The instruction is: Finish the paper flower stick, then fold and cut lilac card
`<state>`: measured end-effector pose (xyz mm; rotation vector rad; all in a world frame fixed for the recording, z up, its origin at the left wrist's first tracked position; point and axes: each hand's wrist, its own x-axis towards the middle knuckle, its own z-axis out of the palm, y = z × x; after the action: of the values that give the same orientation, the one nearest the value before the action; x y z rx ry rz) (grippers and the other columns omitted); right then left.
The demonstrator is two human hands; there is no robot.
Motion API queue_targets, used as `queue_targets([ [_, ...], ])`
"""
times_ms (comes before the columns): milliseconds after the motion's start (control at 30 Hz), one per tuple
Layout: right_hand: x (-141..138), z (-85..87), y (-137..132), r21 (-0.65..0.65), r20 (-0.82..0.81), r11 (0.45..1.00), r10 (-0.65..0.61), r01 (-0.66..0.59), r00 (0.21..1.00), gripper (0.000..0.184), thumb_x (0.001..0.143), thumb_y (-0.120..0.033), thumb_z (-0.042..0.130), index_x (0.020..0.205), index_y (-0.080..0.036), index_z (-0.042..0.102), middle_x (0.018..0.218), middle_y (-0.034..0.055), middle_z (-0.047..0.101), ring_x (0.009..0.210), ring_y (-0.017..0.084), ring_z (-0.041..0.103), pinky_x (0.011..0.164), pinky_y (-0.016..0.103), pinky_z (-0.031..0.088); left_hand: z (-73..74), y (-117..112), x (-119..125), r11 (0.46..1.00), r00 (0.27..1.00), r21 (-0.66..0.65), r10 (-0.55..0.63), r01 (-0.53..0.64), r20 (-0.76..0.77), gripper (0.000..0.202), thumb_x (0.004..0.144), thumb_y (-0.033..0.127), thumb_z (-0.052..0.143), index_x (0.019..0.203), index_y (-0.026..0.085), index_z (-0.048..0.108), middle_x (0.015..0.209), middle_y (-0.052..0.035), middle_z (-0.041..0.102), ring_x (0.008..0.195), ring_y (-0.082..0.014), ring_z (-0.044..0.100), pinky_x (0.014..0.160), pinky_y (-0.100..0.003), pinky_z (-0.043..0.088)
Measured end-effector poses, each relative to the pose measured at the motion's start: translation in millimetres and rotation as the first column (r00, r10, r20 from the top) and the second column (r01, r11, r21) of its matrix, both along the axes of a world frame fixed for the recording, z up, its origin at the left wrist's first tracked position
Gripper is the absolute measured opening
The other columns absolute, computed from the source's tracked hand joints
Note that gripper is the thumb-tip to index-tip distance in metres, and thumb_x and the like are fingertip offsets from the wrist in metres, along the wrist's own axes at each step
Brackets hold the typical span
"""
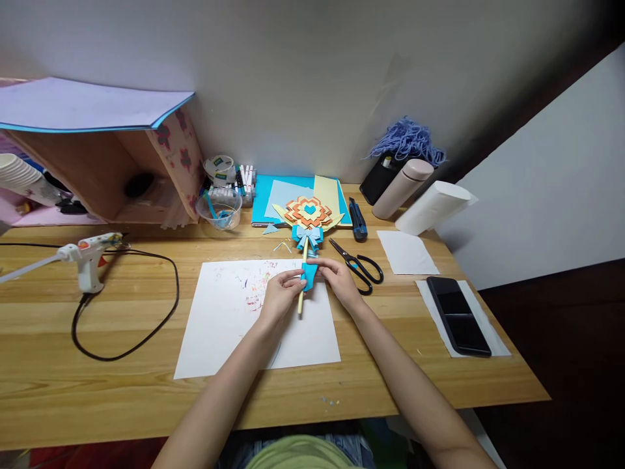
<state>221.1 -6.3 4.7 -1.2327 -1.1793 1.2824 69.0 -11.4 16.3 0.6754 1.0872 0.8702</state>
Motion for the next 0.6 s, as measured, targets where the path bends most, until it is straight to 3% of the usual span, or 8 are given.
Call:
queue_targets([
  [133,5,-3.0,-1,0.030,0.079,0.999,0.030,-0.033,0.996,0.027,0.072,-0.020,0.058,0.097,-0.017,0.066,0.092,0.0061,0.067,0.086,0.018,0.063,0.083,0.035,0.049,-2.5,1,3,1.000,0.997,-0.005,-0.011,0.011,-0.072,0.021,0.067,0.019,0.069,0.084,0.007,0.065,0.066,-0.0079,0.068,0.057,-0.0144,0.063,0.064,-0.028,0.051],
  [267,14,5.6,3,0.243,0.391,0.952,0.078,-0.184,0.917,0.031,0.074,-0.015,0.058,0.104,-0.022,0.064,0.103,0.0072,0.060,0.093,0.019,0.059,0.082,0.034,0.048,-3.1,1,4,0.999,0.981,0.047,0.018,-0.010,-0.191,0.018,0.061,0.015,0.071,0.077,0.009,0.065,0.064,-0.0062,0.067,0.059,-0.0131,0.062,0.059,-0.022,0.048],
  [467,27,7.6,21,0.452,0.722,0.705,0.071,-0.546,0.689,0.019,0.081,-0.012,0.051,0.087,-0.021,0.067,0.091,0.0077,0.060,0.090,0.020,0.055,0.078,0.035,0.047,-2.4,0,5,0.996,0.970,0.087,0.025,-0.004,-0.243,0.024,0.059,0.014,0.069,0.081,0.010,0.059,0.051,0.0013,0.060,0.048,-0.0097,0.055,0.049,-0.019,0.041],
  [600,30,1.4,28,0.434,0.866,0.555,-0.040,-0.709,0.498,0.025,0.089,-0.015,0.040,0.088,-0.019,0.065,0.090,0.0096,0.063,0.086,0.020,0.054,0.072,0.033,0.046,-10.8,0,4,0.990,0.963,0.137,0.010,0.028,-0.270,0.028,0.061,0.015,0.067,0.087,0.012,0.055,0.053,0.0012,0.060,0.051,-0.0105,0.056,0.051,-0.019,0.042],
])
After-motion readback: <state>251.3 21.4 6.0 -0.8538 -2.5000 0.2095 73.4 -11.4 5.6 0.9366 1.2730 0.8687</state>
